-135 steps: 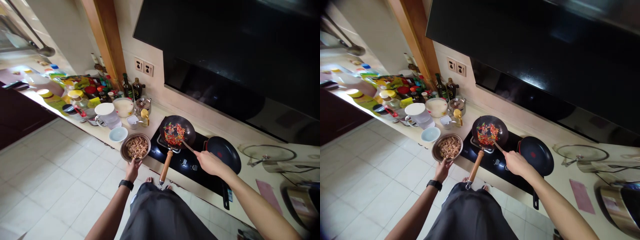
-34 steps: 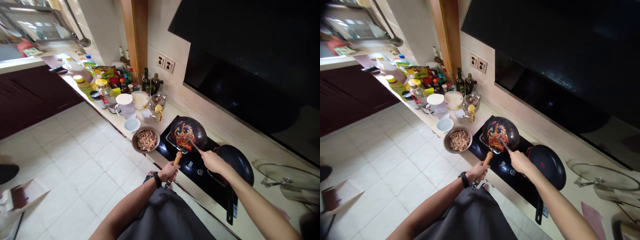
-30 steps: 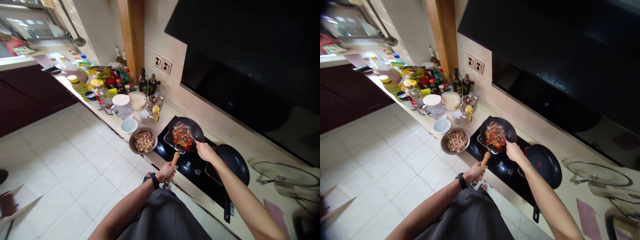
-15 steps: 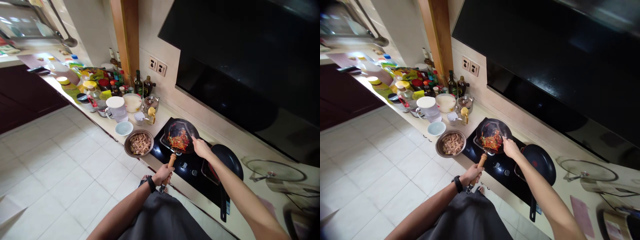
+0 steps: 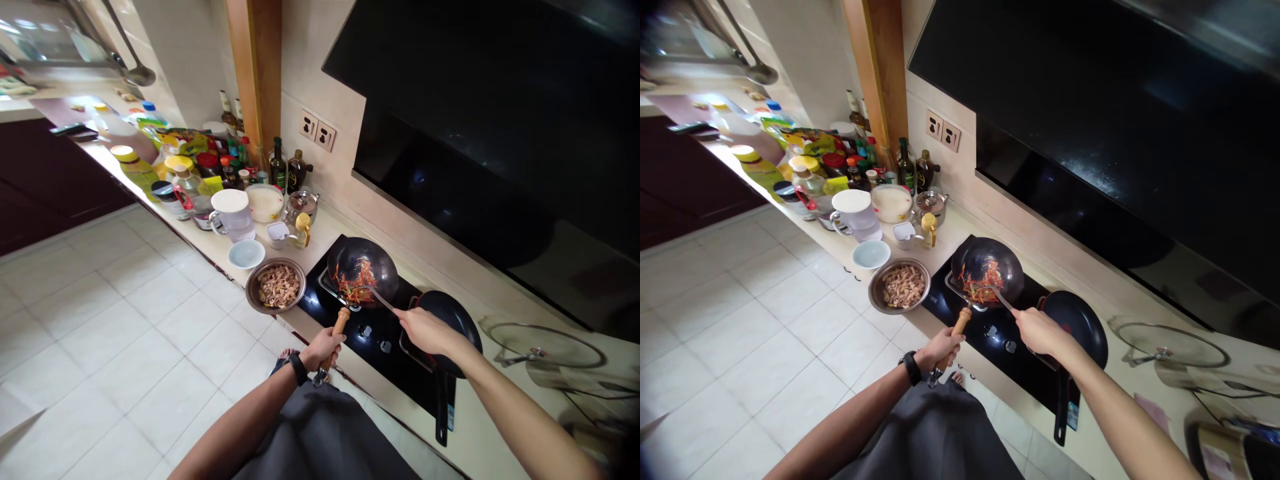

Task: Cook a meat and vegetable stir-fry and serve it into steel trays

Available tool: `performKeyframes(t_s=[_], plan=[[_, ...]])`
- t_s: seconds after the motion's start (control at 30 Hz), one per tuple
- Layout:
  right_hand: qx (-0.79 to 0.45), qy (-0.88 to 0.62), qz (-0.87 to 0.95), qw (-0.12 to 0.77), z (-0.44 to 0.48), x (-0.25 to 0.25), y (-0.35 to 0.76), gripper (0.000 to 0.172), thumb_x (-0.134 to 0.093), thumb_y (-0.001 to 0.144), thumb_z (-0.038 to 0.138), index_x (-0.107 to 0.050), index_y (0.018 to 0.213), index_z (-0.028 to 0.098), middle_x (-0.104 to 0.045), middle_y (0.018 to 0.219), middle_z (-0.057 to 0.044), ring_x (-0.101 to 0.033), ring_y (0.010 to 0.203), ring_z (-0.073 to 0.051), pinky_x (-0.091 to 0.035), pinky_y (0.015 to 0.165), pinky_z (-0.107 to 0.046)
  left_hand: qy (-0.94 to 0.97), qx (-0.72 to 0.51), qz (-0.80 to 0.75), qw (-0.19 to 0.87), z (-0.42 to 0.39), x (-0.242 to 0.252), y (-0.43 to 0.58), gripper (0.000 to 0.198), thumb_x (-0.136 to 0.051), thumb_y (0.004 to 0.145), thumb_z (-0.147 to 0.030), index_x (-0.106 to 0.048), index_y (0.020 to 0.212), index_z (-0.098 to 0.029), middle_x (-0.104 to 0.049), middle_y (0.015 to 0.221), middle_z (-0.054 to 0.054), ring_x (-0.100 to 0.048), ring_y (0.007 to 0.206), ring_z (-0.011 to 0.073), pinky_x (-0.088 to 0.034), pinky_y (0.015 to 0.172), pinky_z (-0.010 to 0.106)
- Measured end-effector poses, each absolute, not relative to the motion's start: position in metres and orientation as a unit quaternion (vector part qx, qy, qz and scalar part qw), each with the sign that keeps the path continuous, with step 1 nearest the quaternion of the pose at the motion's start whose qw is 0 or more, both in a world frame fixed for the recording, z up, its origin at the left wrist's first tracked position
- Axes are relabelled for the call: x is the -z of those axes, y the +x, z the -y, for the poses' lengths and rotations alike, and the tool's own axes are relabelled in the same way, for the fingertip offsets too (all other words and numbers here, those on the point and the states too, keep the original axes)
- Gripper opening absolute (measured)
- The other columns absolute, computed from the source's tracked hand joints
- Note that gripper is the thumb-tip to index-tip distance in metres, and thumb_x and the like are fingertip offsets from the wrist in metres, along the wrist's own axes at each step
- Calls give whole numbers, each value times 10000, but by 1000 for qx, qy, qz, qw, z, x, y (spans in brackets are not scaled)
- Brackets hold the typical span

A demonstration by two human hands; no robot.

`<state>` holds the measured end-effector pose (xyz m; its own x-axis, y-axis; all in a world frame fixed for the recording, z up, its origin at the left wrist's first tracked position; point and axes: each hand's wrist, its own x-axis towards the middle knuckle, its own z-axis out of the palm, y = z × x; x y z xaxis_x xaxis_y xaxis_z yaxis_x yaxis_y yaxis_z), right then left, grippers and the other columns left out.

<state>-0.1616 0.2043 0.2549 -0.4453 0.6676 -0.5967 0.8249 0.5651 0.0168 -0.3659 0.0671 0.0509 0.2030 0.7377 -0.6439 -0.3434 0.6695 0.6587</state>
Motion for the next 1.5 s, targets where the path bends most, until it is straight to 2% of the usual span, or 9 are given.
performKeyframes(t_s=[0.23, 0.4, 0.6, 0.7, 0.93, 1.07, 1.17, 1.33, 1.5], plan=[[111, 528, -821, 185, -240, -188, -203, 504, -325, 1078, 225, -493, 1544, 134, -736, 1247, -186, -712, 1135, -243, -488, 944, -301, 184, -365, -521, 749, -66, -52, -365, 312, -692, 891, -410, -436, 905, -231, -467, 595, -111, -395, 369, 50, -365, 375, 182], [111, 492, -829, 241, -214, -189, -200, 539, -356, 1069, 194, -409, 1599, 112, -725, 1187, -222, -738, 1052, -269, -495, 875, -315, 184, -359, -528, 747, -67, -53, -365, 323, -693, 893, -423, -437, 908, -228, -474, 588, -106, -414, 367, 55, -366, 384, 183], [145, 450, -837, 276, -199, -267, -166, 409, -404, 1030, 200, -711, 1301, 215, -771, 1015, -143, -752, 897, -248, -484, 724, -293, 184, -354, -524, 753, -68, -53, -366, 320, -683, 904, -427, -432, 918, -230, -478, 579, -106, -413, 359, 61, -343, 382, 184], [143, 445, -830, 305, -206, -270, -170, 379, -442, 1009, 191, -744, 1237, 196, -773, 987, -147, -752, 872, -247, -486, 726, -297, 183, -352, -529, 750, -69, -54, -366, 282, -660, 919, -393, -431, 925, -231, -482, 580, -105, -419, 360, 67, -354, 379, 190], [124, 524, -821, 192, -233, -195, -204, 456, -336, 1080, 240, -572, 1463, 165, -753, 1193, -164, -727, 1086, -238, -491, 880, -289, 181, -355, -530, 749, -67, -55, -366, 365, -722, 886, -462, -443, 923, -228, -485, 587, -107, -415, 365, 55, -341, 383, 182], [125, 513, -822, 211, -216, -177, -213, 508, -334, 1082, 223, -444, 1565, 113, -743, 1170, -206, -738, 1047, -253, -493, 868, -301, 188, -355, -528, 748, -67, -55, -366, 333, -690, 902, -446, -439, 935, -229, -489, 589, -105, -423, 361, 60, -343, 382, 184], [125, 472, -838, 243, -198, -202, -197, 506, -359, 1072, 217, -470, 1556, 122, -748, 1110, -206, -747, 999, -271, -488, 820, -308, 190, -356, -524, 750, -68, -54, -366, 326, -679, 904, -435, -423, 919, -234, -479, 582, -109, -421, 358, 60, -337, 379, 184], [149, 446, -836, 282, -202, -274, -162, 394, -419, 1046, 229, -712, 1309, 239, -774, 1045, -131, -752, 928, -246, -474, 744, -283, 189, -354, -528, 749, -67, -53, -365, 302, -661, 907, -410, -416, 903, -235, -473, 582, -110, -411, 356, 59, -338, 372, 187], [120, 454, -827, 309, -223, -263, -167, 407, -444, 1033, 213, -684, 1360, 177, -770, 1089, -165, -753, 961, -256, -486, 763, -286, 186, -358, -530, 746, -67, -52, -365, 296, -667, 900, -393, -418, 885, -234, -468, 584, -110, -399, 366, 58, -346, 368, 190]])
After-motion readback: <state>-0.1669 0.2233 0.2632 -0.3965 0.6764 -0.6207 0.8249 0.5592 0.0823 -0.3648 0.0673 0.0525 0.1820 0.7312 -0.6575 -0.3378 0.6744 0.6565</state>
